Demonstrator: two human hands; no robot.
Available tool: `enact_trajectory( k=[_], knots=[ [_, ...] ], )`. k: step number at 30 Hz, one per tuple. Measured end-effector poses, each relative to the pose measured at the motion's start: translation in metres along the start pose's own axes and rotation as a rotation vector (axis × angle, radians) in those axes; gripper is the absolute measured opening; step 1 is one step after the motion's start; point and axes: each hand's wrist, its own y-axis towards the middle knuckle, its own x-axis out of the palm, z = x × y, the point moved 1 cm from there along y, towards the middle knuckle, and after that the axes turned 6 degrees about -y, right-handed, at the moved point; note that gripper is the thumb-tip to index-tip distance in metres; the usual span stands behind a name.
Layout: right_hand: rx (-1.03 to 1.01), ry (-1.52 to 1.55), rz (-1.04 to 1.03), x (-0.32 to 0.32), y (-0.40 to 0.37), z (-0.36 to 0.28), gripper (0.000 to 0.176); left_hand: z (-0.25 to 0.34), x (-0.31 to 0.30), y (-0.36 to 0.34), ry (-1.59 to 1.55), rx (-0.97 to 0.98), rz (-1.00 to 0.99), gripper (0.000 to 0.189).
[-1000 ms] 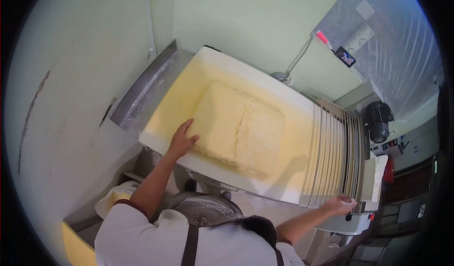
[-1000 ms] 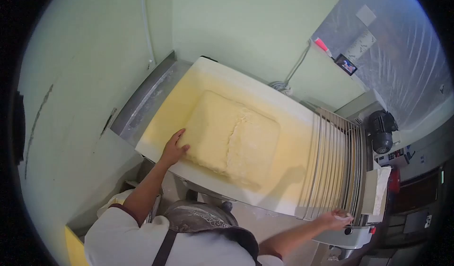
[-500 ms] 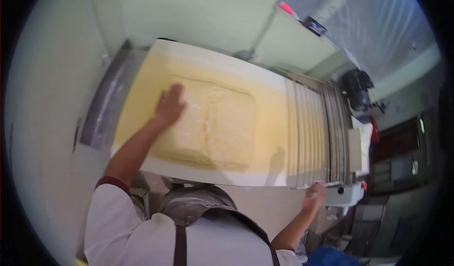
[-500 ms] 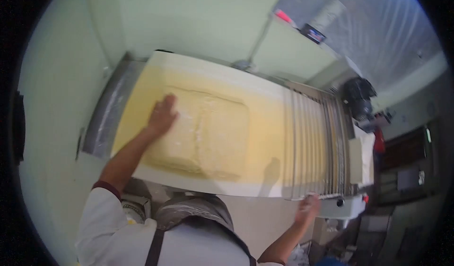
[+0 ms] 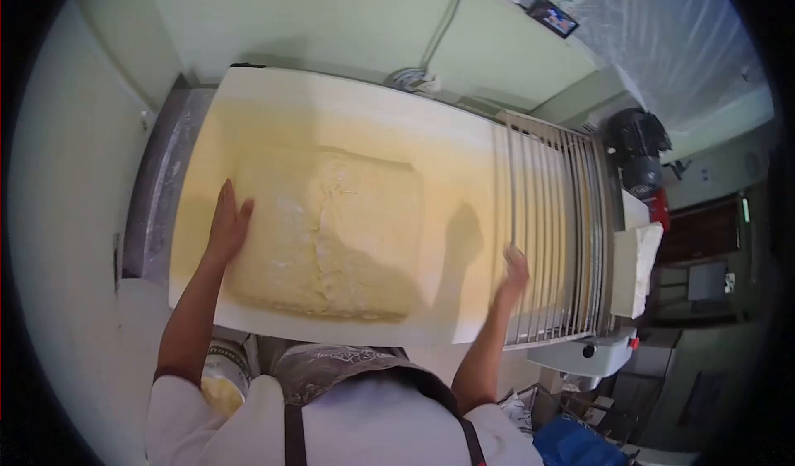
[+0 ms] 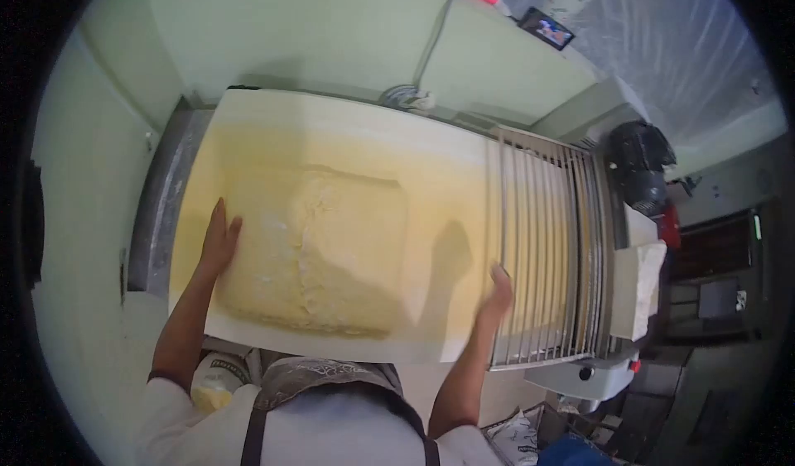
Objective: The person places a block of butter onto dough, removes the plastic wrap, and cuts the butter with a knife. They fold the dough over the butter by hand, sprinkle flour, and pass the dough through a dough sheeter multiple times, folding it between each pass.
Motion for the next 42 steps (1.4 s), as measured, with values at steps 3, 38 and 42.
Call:
enact_trajectory(
  k=[3, 38, 42],
  knots=[
    [-0.536, -0.438, -0.356, 0.142, 0.032, 0.009, 0.05, 0.004, 0.0, 0.069, -0.319, -0.343, 0.004, 0.065],
    [0.312, 1.329, -0.627, 0.02, 0.01, 0.04, 0.08, 0.352, 0.157, 0.194, -0.81, 0.204, -1.026, 0.047],
    [0.131, 0.16, -0.508, -0.011, 0.084, -0.016, 0.088, 0.28, 0.139, 0.2, -0.903, 0.074, -0.507, 0.037]
  ],
)
